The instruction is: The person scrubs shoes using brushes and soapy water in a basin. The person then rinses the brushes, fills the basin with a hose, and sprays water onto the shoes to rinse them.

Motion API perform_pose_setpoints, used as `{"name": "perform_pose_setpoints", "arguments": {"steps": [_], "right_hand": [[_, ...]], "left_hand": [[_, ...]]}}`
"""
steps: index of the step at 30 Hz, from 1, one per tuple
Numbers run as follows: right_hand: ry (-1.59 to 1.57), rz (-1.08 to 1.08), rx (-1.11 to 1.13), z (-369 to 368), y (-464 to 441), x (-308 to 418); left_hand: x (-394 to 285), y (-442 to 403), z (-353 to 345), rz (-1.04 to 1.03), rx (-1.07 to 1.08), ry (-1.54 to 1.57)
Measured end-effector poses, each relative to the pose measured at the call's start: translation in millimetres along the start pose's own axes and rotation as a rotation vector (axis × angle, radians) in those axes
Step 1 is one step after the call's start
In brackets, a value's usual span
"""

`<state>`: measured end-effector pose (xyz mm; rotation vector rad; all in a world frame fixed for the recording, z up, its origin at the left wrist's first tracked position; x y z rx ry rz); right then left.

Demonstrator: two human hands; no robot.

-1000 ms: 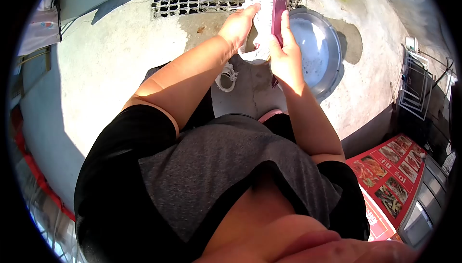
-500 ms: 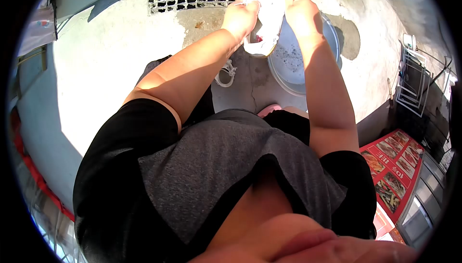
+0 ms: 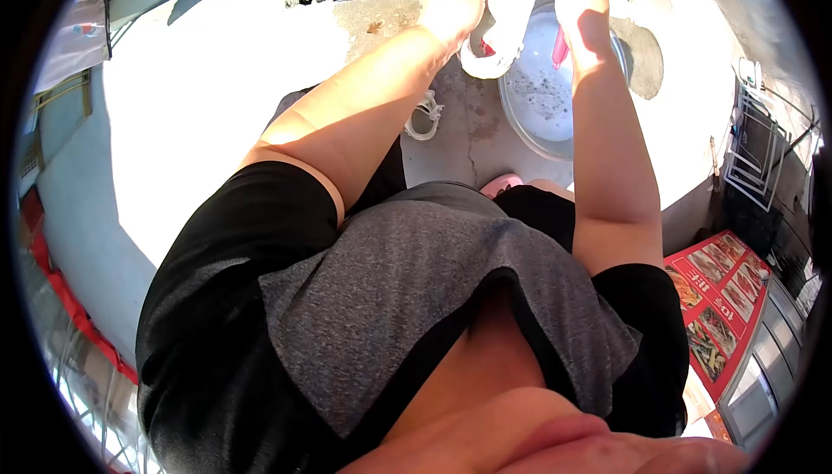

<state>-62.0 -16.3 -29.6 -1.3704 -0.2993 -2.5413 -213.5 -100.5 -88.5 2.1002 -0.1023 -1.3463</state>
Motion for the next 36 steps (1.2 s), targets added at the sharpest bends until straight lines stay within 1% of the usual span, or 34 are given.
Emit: {"name": "perform_pose_setpoints", "arguments": {"steps": [1, 2, 3, 4, 5, 6, 9, 12, 13, 15, 16, 18, 19, 20, 23, 24, 26, 27, 30, 31, 32, 34, 36], "right_hand": [[-0.161, -0.033, -0.033, -4, 3, -1], [-0.319, -0.069, -0.068, -7, 6, -3], [-0.31, -0.074, 0.029, -15, 16, -2], [-0.299, -0.082, 0.121, -23, 28, -3], [-0.326, -0.033, 0.133, -27, 31, -4], [-0.355, 0.019, 0.142, -32, 34, -4], [-0.513, 0.189, 0.071, -30, 31, -7], [-0.43, 0.251, -0.028, -14, 37, 3], [-0.48, 0.246, -0.068, -10, 42, 8], [-0.603, 0.147, -0.097, -3, 41, 2], [-0.676, 0.046, -0.084, 2, 39, -7], [-0.744, -0.047, -0.047, 7, 42, -9], [-0.738, -0.036, -0.021, 9, 43, -1], [-0.714, -0.053, 0.013, 10, 40, 1], [-0.602, -0.153, 0.125, 15, 28, -4], [-0.458, -0.046, 0.045, 22, 25, 1], [-0.172, 0.167, -0.115, 28, 21, 17], [-0.095, 0.079, -0.209, 34, 36, 53], [0.106, 0.263, -0.142, 38, 23, 54], [0.193, 0.216, -0.076, 33, 20, 53], [0.281, 0.174, -0.005, 28, 17, 54], [0.116, 0.318, -0.039, 10, 22, 71], [0.222, 0.353, 0.058, 6, 19, 72]], "left_hand": [[-9, 1, 3, 0.014, -0.007, 0.061], [-12, -1, 2, 0.006, 0.056, 0.156], [-16, -2, 1, 0.003, 0.12, 0.252], [-17, -6, -3, -0.02, 0.256, 0.381], [-18, -7, -9, -0.046, 0.398, 0.51], [-22, -3, -12, -0.043, 0.438, 0.542], [-27, 1, -20, -0.048, 0.533, 0.606], [-15, -5, -27, 0.051, 0.808, 0.808], [0, -17, -27, 0.205, 0.677, 0.85], [-5, -17, -31, 0.114, 0.777, 0.799], [-12, -13, -32, 0.067, 0.827, 0.771], [-10, 6, -30, 0.265, 0.635, 0.644], [-3, 2, -34, 0.279, 0.713, 0.697], [4, -3, -37, 0.293, 0.787, 0.752], [16, -9, -41, 0.336, 0.831, 0.797], [13, -8, -42, 0.35, 0.847, 0.827], [11, -9, -41, 0.334, 0.776, 0.806], [10, -9, -42, 0.328, 0.742, 0.798], [9, -10, -43, 0.299, 0.76, 0.765], [6, -6, -42, 0.297, 0.789, 0.715], [9, -6, -43, 0.327, 0.838, 0.729], [14, -9, -47, 0.386, 0.942, 0.755], [24, -14, -46, 0.412, 0.835, 0.677]]}}
Point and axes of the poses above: each hand's wrist, its own y-axis away from the middle knuckle, its own z-axis out of the back of the hand, x = y × z, the point moved 6 cm from there along -y, towards the middle knuckle, and after that the axes turned 10 degrees about z, right-handed, at the moved point
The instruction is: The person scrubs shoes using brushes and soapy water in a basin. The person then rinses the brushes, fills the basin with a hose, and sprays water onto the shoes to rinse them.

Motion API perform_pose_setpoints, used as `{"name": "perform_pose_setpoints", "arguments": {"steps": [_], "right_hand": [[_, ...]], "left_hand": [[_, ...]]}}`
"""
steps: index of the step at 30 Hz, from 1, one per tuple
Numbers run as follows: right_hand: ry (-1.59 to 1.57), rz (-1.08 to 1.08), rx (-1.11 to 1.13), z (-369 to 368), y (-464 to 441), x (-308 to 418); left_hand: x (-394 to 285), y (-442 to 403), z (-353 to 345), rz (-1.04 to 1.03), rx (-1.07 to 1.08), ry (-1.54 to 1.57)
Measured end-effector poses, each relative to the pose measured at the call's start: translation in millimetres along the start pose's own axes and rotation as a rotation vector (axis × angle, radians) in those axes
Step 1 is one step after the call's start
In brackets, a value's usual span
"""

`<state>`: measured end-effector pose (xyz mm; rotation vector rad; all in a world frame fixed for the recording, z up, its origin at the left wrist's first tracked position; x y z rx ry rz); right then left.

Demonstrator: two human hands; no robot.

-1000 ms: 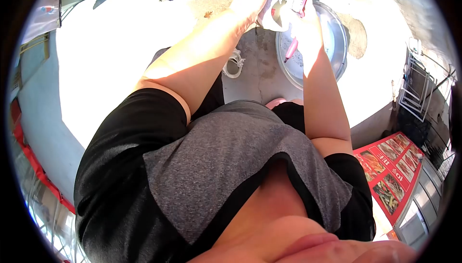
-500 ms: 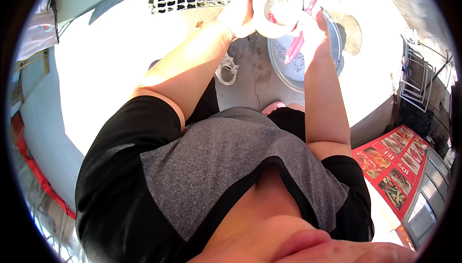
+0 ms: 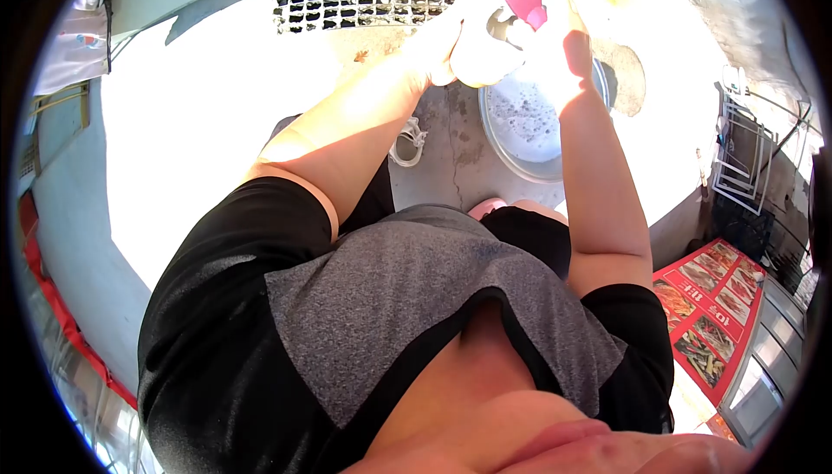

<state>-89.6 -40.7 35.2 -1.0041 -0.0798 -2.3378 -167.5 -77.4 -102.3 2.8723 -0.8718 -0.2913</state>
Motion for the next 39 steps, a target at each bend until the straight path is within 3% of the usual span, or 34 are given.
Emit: {"name": "perform_pose_setpoints", "arguments": {"steps": [2, 4, 7, 9, 17, 19, 23, 26, 30, 34, 39], "right_hand": [[0.088, 0.037, 0.115, -2, -2, -6], [0.085, 0.12, 0.06, 9, -12, -27], [-0.066, 0.054, -0.112, 19, -24, -33], [-0.211, -0.054, -0.263, 29, -31, -25], [-0.196, -0.462, -0.073, 59, 11, -42], [-0.4, -0.349, -0.05, 62, 34, -25], [-0.113, -0.45, 0.295, 61, 60, -6], [0.165, -0.122, 0.526, 35, 43, 4], [-0.127, -0.5, 0.235, -3, 17, -22], [-0.216, -0.659, 0.246, -24, 13, -43], [-0.364, -0.325, 0.232, -17, 41, -36]], "left_hand": [[5, -1, 5, 0.01, -0.109, -0.037], [12, 5, -3, 0.023, -0.202, -0.076], [15, 12, 1, 0.007, -0.29, -0.149], [15, 6, 4, 0.018, -0.21, -0.053], [2, 18, -4, 0.0, -0.104, 0.032], [-4, 20, -4, 0.004, -0.029, 0.027], [-5, 22, 2, -0.004, -0.049, -0.009], [-6, 15, 4, -0.007, -0.124, -0.08], [10, 20, -17, -0.115, -0.28, -0.216], [5, 32, -25, -0.118, -0.401, -0.297], [-14, 35, -4, -0.177, -0.408, -0.212]]}}
Point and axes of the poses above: each hand's wrist, its own y-axis away from the middle knuckle, its own z-axis out of the back of the hand, x = y × z, the point moved 6 cm from there along -y, towards the middle knuckle, and after that the axes turned 10 degrees about z, right-handed, at the moved point
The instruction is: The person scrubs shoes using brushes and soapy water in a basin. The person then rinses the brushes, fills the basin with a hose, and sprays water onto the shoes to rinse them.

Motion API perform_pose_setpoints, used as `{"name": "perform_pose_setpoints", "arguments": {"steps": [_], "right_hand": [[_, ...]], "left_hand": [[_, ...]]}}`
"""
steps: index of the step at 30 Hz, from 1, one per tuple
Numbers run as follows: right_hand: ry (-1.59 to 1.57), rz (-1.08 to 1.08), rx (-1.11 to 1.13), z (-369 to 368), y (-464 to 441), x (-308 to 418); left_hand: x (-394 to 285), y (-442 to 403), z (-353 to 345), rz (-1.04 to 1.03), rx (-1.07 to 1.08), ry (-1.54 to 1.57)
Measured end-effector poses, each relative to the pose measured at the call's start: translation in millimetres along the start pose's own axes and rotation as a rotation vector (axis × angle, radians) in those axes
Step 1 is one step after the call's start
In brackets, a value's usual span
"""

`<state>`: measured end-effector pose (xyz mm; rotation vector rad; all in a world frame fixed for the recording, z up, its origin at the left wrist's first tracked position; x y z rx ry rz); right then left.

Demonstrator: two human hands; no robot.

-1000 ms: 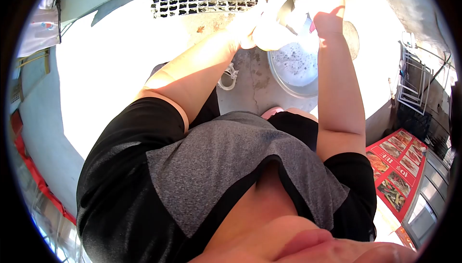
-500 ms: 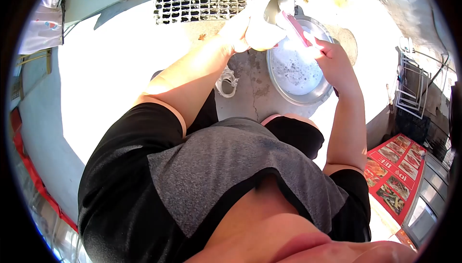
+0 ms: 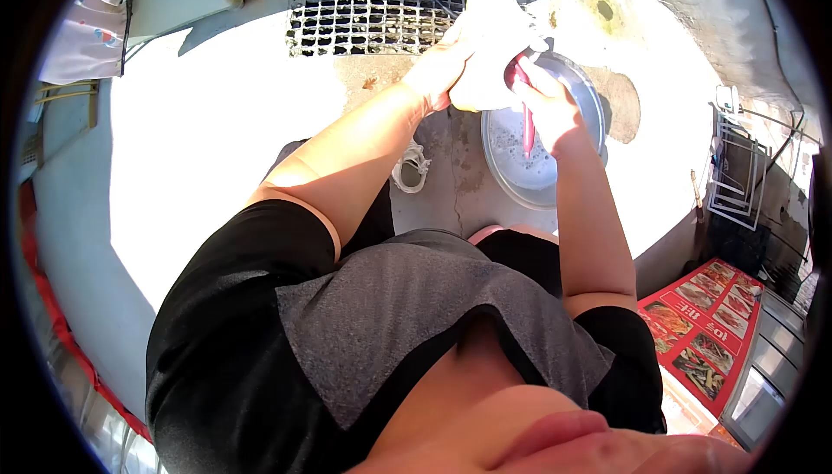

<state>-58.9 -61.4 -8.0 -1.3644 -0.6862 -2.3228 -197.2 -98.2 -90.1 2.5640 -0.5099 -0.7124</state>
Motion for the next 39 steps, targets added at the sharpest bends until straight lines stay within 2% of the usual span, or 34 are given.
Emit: {"name": "perform_pose_setpoints", "arguments": {"steps": [3, 4, 6, 10, 11, 13, 14, 15, 16, 18, 19, 21, 23, 24, 26, 28, 29, 30, 31, 33, 35, 36, 39], "right_hand": [[0.048, -0.021, -0.044, 7, 28, -2], [-0.034, -0.163, -0.075, 3, 39, -3], [-0.234, -0.231, -0.065, -1, 53, -1], [-0.538, -0.389, 0.004, 6, 58, 7], [-0.55, -0.382, -0.063, 4, 53, 9], [-0.567, -0.357, -0.199, -1, 28, 16], [-0.337, -0.372, -0.178, 11, 5, -4], [-0.176, -0.282, -0.23, 12, -9, -1], [-0.002, -0.206, -0.29, 12, -21, 3], [0.162, 0.008, -0.271, 20, -34, -36], [0.288, 0.043, -0.202, 19, -33, -32], [0.179, -0.078, -0.097, 13, -16, -31], [-0.277, -0.387, -0.017, -3, 35, 3], [-0.342, -0.367, 0.0, -2, 40, 7], [-0.479, -0.338, 0.037, -1, 48, 12], [-0.328, -0.298, -0.053, 7, 33, 10], [-0.25, -0.262, -0.098, 13, 16, 8], [-0.204, -0.242, -0.18, 15, -1, -3], [-0.155, -0.223, -0.261, 17, -18, -14], [0.026, 0.089, -0.181, 20, -49, -82], [0.032, 0.136, -0.247, 4, -40, -61], [0.113, 0.204, -0.196, 6, -41, -91], [-0.253, -0.461, 0.092, -4, 35, -7]], "left_hand": [[-1, -4, -3, 0.083, 0.081, 0.156], [0, -8, -3, 0.079, 0.114, 0.187], [-5, -7, -8, 0.006, 0.222, 0.188], [-4, 1, -12, -0.047, 0.151, 0.041], [-1, 4, -16, -0.06, 0.125, 0.015], [24, -2, -19, 0.058, 0.124, 0.001], [34, -3, -26, 0.068, 0.195, 0.023], [37, 5, -38, 0.08, 0.267, 0.043], [35, 6, -32, 0.067, 0.112, 0.016], [21, 1, -25, -0.078, 0.134, -0.082], [14, -5, -20, -0.153, 0.144, -0.131], [1, -9, -12, -0.206, 0.117, -0.11], [-21, 5, -8, -0.18, 0.053, -0.014], [-26, 1, -4, -0.176, 0.099, -0.006], [-11, -4, -6, -0.023, 0.16, 0.069], [12, -7, -20, 0.09, 0.239, 0.08], [27, -3, -28, 0.132, 0.205, 0.032], [40, -11, -29, 0.067, 0.204, -0.13], [46, -21, -22, 0.025, 0.155, -0.137], [34, -30, -7, -0.116, 0.084, -0.226], [9, -21, -5, -0.221, 0.022, -0.388], [0, -16, -2, -0.262, -0.013, -0.473], [-25, -23, 16, -0.363, 0.02, -0.155]]}}
Point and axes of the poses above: each hand's wrist, its own y-axis away from the middle knuckle, its own z-axis out of the back of the hand, x = y × z, the point moved 6 cm from there along -y, towards the middle knuckle, and after that the axes turned 10 degrees about z, right-handed, at the moved point
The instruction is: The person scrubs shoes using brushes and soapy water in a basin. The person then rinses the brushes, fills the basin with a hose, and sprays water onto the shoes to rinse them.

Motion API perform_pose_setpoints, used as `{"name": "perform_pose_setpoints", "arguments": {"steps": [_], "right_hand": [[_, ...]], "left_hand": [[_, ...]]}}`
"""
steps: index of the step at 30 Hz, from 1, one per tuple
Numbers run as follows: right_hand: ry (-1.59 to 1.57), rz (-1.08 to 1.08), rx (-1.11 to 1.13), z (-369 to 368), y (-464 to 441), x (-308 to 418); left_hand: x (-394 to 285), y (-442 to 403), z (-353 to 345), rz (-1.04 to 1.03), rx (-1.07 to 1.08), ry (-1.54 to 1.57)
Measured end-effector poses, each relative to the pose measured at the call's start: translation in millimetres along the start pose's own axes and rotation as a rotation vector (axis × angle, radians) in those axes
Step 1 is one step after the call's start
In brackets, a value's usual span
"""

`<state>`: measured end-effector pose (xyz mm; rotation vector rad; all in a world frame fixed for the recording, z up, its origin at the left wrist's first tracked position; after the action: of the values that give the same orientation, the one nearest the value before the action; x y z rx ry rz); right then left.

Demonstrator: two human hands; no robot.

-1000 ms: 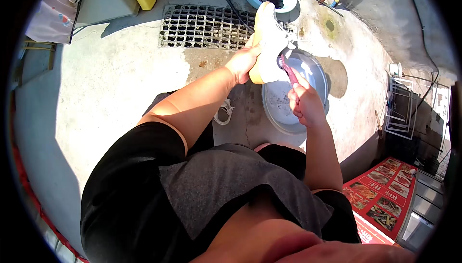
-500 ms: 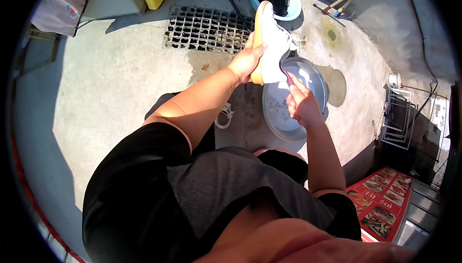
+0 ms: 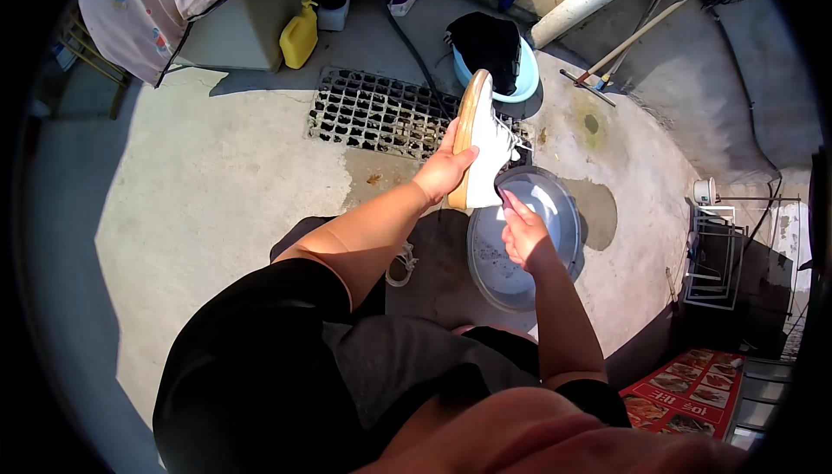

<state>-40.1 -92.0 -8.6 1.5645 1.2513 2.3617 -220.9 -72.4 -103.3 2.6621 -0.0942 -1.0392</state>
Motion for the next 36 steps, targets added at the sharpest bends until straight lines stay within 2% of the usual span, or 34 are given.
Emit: {"name": "perform_pose_setpoints", "arguments": {"steps": [3, 6, 7, 8, 9, 10, 11, 12, 13, 14, 16, 17, 18, 20, 23, 26, 27, 28, 29, 30, 33, 35, 36], "right_hand": [[-0.149, 0.087, 0.016, 3, 17, 0], [-0.149, 0.125, -0.076, 12, 0, 16], [-0.177, 0.271, -0.19, 20, -31, 12], [-0.189, 0.42, -0.299, 28, -60, 8], [-0.068, 0.348, -0.215, 24, -70, 14], [0.04, 0.461, -0.264, 24, -89, 11], [0.098, 0.515, -0.261, 26, -101, 3], [0.12, 0.518, -0.241, 23, -102, -4], [0.345, 0.535, -0.312, 18, -91, 3], [0.195, 0.614, -0.28, 21, -100, -14], [0.219, 0.301, -0.196, 15, -62, -23], [0.091, 0.19, -0.111, 9, -38, -24], [-0.036, 0.081, -0.025, 3, -15, -26], [-0.149, 0.138, 0.036, 3, 2, -15], [-0.124, 0.226, 0.027, 15, -11, 0], [0.0, 0.285, -0.125, 23, -63, 17], [-0.118, 0.285, -0.364, 22, -82, 15], [-0.026, 0.242, -0.231, 29, -102, 2], [-0.035, 0.364, -0.245, 27, -118, -5], [-0.042, 0.481, -0.258, 19, -120, -5], [0.142, 0.633, -0.22, 12, -98, -12], [-0.172, 0.217, -0.023, -1, -47, -23], [-0.179, 0.146, -0.009, -3, -25, -24]], "left_hand": [[-3, 1, -10, 0.176, 0.091, 0.157], [12, 24, -41, 0.369, 0.175, 0.225], [35, 25, -48, 0.421, 0.183, 0.142], [49, 19, -44, 0.399, 0.162, 0.087], [62, 12, -40, 0.379, 0.141, 0.031], [64, 4, -31, 0.294, 0.096, 0.01], [48, 4, -26, 0.188, 0.072, -0.179], [34, 8, -26, 0.179, 0.103, -0.172], [35, -1, -15, 0.133, 0.092, -0.193], [28, -4, -9, 0.003, 0.048, -0.315], [14, -13, 9, -0.085, -0.087, -0.506], [2, -16, 13, -0.143, -0.097, -0.473], [-6, -14, 8, -0.095, -0.003, -0.148], [-15, -7, -4, -0.003, 0.052, -0.114], [4, 0, -18, 0.277, 0.089, 0.104], [28, 14, -38, 0.316, 0.131, 0.059], [35, 17, -42, 0.269, 0.134, 0.034], [35, 13, -34, 0.254, 0.115, -0.008], [33, 6, -24, 0.236, 0.095, -0.045], [24, 6, -21, 0.128, 0.081, -0.105], [3, -4, -3, -0.119, 0.053, -0.31], [-24, 1, 4, -0.14, -0.077, -0.457], [-26, -7, 7, -0.157, 0.065, -0.227]]}}
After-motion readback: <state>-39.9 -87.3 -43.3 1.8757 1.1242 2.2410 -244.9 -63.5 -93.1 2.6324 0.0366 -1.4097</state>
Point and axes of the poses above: each hand's wrist, its own y-axis away from the middle knuckle, its own z-axis out of the back of the hand, x = y × z, the point moved 6 cm from there along -y, towards the middle knuckle, and after that the axes turned 10 degrees about z, right-handed, at the moved point
